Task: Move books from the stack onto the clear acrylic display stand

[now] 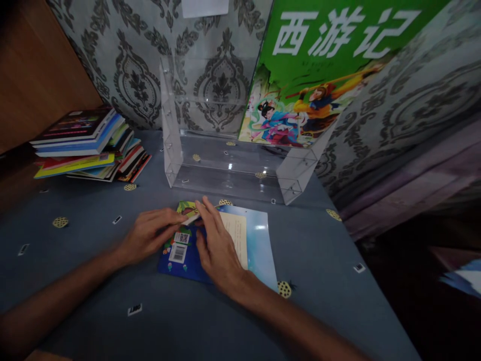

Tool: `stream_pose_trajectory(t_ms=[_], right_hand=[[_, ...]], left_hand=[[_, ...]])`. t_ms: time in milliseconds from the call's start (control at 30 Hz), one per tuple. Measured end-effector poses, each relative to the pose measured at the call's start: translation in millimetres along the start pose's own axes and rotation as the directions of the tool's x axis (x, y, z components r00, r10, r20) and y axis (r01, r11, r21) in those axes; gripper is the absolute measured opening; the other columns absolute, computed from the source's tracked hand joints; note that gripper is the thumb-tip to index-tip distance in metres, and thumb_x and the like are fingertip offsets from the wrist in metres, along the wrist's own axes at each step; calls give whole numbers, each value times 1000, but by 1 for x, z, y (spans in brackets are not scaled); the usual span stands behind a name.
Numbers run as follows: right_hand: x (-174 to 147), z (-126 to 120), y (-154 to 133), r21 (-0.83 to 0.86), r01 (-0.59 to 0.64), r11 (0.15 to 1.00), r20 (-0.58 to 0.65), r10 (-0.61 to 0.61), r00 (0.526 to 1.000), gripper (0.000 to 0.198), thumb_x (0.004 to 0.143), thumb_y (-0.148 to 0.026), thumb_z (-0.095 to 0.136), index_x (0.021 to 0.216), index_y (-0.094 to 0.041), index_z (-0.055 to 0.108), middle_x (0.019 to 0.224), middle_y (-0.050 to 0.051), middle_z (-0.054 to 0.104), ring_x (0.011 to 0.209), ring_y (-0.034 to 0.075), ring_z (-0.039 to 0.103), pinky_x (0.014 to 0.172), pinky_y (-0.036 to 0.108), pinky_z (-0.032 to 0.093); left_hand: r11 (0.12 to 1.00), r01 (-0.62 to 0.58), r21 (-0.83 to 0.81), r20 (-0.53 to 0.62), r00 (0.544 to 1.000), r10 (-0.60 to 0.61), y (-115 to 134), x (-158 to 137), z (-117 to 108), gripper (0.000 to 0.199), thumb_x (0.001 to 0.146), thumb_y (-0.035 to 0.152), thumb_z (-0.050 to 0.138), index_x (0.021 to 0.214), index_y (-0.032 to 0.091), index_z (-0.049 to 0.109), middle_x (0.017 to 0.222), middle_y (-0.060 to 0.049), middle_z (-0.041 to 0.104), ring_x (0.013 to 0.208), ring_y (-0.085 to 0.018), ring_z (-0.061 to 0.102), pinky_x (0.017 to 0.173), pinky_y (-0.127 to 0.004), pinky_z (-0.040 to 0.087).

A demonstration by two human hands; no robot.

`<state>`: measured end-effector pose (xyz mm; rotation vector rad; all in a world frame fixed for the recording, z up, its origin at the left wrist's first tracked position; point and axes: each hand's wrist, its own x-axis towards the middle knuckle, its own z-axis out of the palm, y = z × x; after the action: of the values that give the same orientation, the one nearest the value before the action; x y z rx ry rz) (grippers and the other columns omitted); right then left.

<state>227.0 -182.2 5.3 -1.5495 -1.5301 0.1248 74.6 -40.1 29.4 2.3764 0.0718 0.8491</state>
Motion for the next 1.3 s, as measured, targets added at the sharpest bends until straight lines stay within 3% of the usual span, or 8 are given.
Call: stream_pose_trajectory(t_ms=[100,300,467,667,867,1000,1167,1300], right_hand=[[2,-1,0,14,32,999,-1,-32,999,47,94,-7,44,135,-30,48,138,10,54,130,27,54,102,53,54],[5,-1,-1,54,29,998,14,-30,999,33,94,-6,44,118,-28,50,121,8,56,118,24,59,95,49,56],[5,-1,-2,66,31,997,18,-33,999,35,94,-6,45,120,-29,50,122,8,56,118,24,58,97,50,55],[6,-2,-2,64,29,998,21,-31,999,38,94,-6,44,122,-31,49,123,8,55,119,25,58,97,53,54],[5,-1,-1,51,14,999,27,-16,1000,38,95,-8,44,125,-31,50,125,8,57,121,27,58,98,54,54],[5,-2,-2,50,10,999,33,-12,999,37,94,-8,45,124,-30,50,125,8,57,121,26,58,99,51,55],[4,-2,-2,39,1,999,44,-3,999,39,96,-10,45,129,-29,47,134,10,53,127,25,55,103,52,53],[3,-2,-1,18,-3,1000,51,2,999,48,96,-9,45,139,-32,42,143,11,49,134,27,50,107,57,50]], left_hand=[[998,8,-59,18,1000,-7,-1,2,-6,14,96,24,57,98,19,70,93,-5,76,89,-16,71,81,-28,54],[918,385,91,-74,922,-379,-39,7,-7,25,95,28,51,111,18,67,102,-7,70,92,-19,65,78,-32,53],[891,377,253,16,919,-393,-54,7,4,25,95,24,51,114,20,66,106,-6,66,105,-22,60,95,-41,49],[895,358,267,-14,930,-368,-46,11,8,14,91,17,54,100,21,64,99,-4,65,99,-22,59,92,-40,48],[919,382,98,-41,924,-379,-32,16,5,11,91,16,51,90,22,61,89,-1,65,87,-18,60,80,-33,47],[883,443,-155,-26,892,-452,-27,18,5,7,89,20,53,89,21,60,82,1,66,76,-15,61,70,-27,46],[647,524,-554,40,793,-608,-26,23,3,18,83,31,67,95,18,64,80,0,68,72,-13,62,68,-26,48],[467,572,-674,146,723,-675,-24,25,3,22,77,34,73,89,16,71,75,-2,70,67,-13,61,66,-26,48]])
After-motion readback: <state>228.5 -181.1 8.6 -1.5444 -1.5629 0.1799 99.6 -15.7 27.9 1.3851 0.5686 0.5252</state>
